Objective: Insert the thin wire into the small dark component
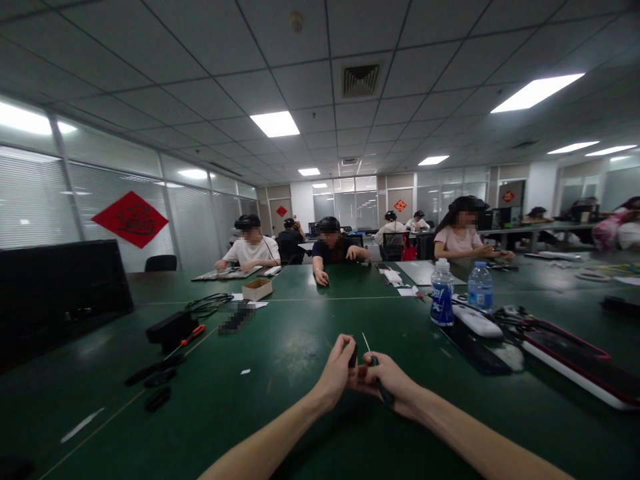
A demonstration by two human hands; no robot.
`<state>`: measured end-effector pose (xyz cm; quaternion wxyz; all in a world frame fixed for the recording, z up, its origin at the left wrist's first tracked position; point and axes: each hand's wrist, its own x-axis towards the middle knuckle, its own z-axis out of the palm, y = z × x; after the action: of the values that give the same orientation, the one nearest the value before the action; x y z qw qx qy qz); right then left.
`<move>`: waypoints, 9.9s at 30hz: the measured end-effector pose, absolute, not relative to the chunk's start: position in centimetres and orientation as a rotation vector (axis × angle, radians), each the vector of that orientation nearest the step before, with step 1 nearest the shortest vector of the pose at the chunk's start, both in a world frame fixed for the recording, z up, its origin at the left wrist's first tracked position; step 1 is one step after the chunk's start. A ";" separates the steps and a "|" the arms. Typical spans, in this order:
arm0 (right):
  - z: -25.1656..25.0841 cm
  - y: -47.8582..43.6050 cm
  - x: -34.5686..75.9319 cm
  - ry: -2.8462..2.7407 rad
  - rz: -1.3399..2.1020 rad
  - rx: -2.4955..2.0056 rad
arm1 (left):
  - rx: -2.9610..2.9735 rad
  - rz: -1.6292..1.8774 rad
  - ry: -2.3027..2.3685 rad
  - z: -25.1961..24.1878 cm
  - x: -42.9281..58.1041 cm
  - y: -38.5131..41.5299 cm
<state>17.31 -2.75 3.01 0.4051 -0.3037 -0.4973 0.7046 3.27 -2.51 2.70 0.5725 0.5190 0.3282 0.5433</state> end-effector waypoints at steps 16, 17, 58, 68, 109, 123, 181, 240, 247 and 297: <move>2.1 -1.3 17.9 -1.257 1.672 -1.017 | 1.210 1.352 0.859 2.1 1.8 0.0; 2.2 -1.4 18.2 -1.335 1.644 -1.042 | 1.174 1.355 0.861 1.9 1.5 0.3; 2.8 -2.7 19.3 -2.337 0.740 -0.904 | 1.002 1.269 0.769 1.7 0.6 1.2; 3.1 -2.9 19.2 -2.352 0.736 -0.895 | 1.040 1.267 0.779 1.4 0.6 1.4; 4.2 -3.8 19.2 -2.345 0.292 -1.089 | 1.325 1.289 1.041 0.6 0.5 1.5; 3.1 -3.0 19.5 -2.408 0.398 -1.001 | 1.298 1.284 1.079 0.0 0.3 1.7; 3.6 -2.4 19.7 -2.369 0.266 -0.863 | 1.163 1.190 0.764 1.2 0.6 1.3; 3.5 -1.8 20.3 -2.373 0.239 -0.836 | 1.009 1.244 0.755 2.3 0.2 1.2; 3.3 -1.7 20.4 -2.389 0.241 -0.813 | 1.014 1.229 0.747 2.2 0.4 1.0; 3.6 -2.1 20.6 -2.399 0.139 -0.884 | 1.286 1.190 0.930 1.0 0.3 1.5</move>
<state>20.61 -2.08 3.65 0.2867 -0.3308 -0.8976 0.0520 0.29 1.51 1.05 0.5471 0.5426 0.3926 0.5022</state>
